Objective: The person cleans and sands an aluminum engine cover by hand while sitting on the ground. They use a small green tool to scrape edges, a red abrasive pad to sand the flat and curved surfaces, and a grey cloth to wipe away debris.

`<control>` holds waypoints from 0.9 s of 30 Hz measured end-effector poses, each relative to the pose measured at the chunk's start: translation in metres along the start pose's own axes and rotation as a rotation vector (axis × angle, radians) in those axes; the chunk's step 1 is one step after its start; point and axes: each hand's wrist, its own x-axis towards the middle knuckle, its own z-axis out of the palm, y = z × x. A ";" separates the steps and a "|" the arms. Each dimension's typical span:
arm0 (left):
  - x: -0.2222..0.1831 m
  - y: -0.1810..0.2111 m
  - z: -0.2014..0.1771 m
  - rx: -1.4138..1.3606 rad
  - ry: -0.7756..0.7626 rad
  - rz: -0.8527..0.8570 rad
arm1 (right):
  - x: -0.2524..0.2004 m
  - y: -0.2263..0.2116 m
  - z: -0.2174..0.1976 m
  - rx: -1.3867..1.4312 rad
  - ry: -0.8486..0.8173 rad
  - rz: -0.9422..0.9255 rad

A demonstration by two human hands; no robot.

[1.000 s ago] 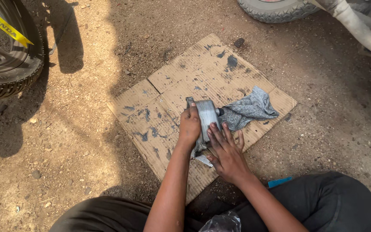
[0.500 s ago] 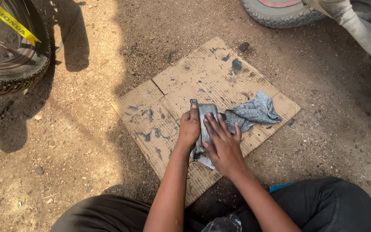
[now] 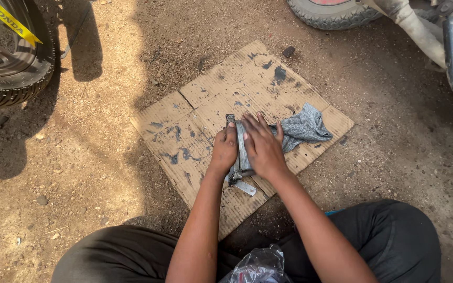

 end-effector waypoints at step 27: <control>0.006 0.001 -0.008 -0.040 -0.029 0.057 | -0.035 0.002 -0.017 -0.092 -0.147 -0.250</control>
